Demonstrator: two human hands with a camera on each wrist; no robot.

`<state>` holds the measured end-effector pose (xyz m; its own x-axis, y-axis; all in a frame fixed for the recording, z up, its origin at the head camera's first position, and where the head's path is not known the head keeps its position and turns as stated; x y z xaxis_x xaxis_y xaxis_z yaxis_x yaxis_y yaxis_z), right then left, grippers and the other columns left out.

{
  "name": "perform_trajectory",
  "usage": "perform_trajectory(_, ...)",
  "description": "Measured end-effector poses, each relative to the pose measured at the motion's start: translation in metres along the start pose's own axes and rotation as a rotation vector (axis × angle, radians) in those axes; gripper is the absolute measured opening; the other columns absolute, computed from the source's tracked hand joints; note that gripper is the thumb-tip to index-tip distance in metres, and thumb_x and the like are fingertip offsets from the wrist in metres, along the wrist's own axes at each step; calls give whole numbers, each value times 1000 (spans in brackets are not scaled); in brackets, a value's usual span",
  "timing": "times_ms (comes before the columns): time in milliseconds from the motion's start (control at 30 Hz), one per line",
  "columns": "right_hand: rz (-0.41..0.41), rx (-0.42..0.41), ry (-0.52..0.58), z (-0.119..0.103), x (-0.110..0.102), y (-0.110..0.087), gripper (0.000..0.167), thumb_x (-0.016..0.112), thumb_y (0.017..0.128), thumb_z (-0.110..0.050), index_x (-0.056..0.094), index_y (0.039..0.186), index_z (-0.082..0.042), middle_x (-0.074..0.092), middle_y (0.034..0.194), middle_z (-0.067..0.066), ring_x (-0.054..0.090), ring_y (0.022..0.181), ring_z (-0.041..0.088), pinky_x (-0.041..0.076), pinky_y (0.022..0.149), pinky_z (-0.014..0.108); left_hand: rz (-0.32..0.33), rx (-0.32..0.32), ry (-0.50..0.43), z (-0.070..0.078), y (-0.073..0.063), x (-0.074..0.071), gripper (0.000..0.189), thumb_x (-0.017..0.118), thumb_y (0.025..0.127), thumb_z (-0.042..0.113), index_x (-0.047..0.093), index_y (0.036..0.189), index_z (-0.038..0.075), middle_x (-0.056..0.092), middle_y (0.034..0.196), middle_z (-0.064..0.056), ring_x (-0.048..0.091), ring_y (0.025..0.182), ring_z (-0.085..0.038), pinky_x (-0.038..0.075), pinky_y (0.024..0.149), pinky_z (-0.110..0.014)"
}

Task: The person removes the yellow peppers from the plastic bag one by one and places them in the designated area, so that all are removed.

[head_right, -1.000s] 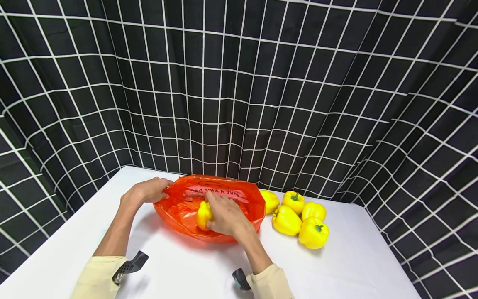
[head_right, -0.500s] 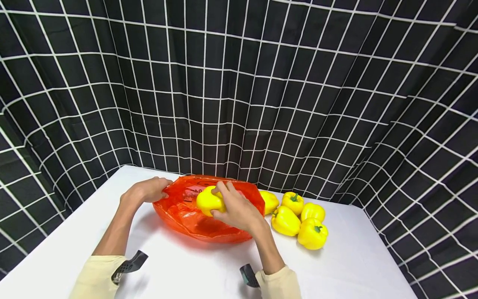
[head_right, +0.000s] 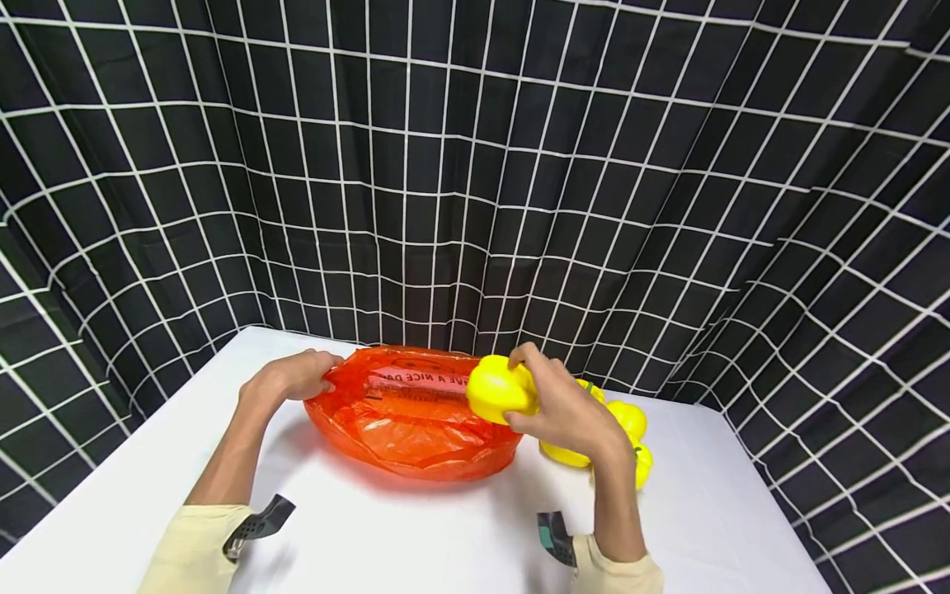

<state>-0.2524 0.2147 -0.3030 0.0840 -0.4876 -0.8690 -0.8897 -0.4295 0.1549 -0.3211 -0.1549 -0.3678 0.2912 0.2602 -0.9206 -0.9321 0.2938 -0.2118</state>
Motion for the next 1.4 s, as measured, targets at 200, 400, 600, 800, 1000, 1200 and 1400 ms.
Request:
perform_trajectory(200,-111,168,-12,24,-18,-20,92,85,76,-10,33,152,-11,62,122,12,59,103,26,57,89,48,-3,-26,-37,-2,-3,-2,37,66,97,1,67,134,5,69,103,-8,60,94,-22,60,95,-44)
perform_trajectory(400,-327,419,-197,51,-3,-20,76,89,67,-8,58,136,-18,65,111,5,57,100,27,53,80,47,4,-34,-62,-6,-5,-1,35,66,97,0,68,131,6,69,102,-8,60,92,-22,60,93,-44)
perform_trajectory(600,-375,608,-284,61,19,-10,75,101,59,-16,62,123,-16,61,112,8,54,104,32,57,80,52,-3,-34,-61,-6,-5,1,35,66,97,0,68,131,6,69,103,-8,60,93,-22,60,95,-45)
perform_trajectory(800,-399,670,-309,63,29,-6,123,103,58,-22,34,159,-5,49,144,30,53,115,41,57,93,59,3,-9,-28,-3,-3,0,35,65,97,0,68,132,6,70,101,-7,59,96,-23,59,95,-46)
perform_trajectory(1000,-411,741,-309,65,34,-6,114,102,61,-27,40,153,2,59,126,26,55,106,37,57,96,55,0,-2,-9,-2,-2,0,36,65,97,1,68,132,5,70,102,-7,59,97,-23,59,96,-46)
perform_trajectory(1200,-422,710,-310,57,38,-2,93,100,62,-41,59,134,2,64,109,13,57,101,31,58,93,51,0,-14,-19,-1,-1,0,36,66,97,1,68,133,5,71,103,-8,59,96,-23,59,96,-45)
perform_trajectory(1400,-440,691,-301,54,38,1,73,99,67,-31,64,124,-3,63,99,7,59,90,26,59,81,39,1,-5,-18,-2,-1,-1,35,66,97,0,68,132,5,71,101,-8,60,94,-22,59,93,-43)
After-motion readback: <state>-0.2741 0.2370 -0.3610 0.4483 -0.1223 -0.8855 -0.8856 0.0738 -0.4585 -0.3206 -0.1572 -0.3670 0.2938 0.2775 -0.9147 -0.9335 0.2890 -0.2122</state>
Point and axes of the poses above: each hand's wrist, its own y-axis towards the middle knuckle, its own x-axis out of the palm, z = x × y, the point moved 2 cm from there along y, towards the middle knuckle
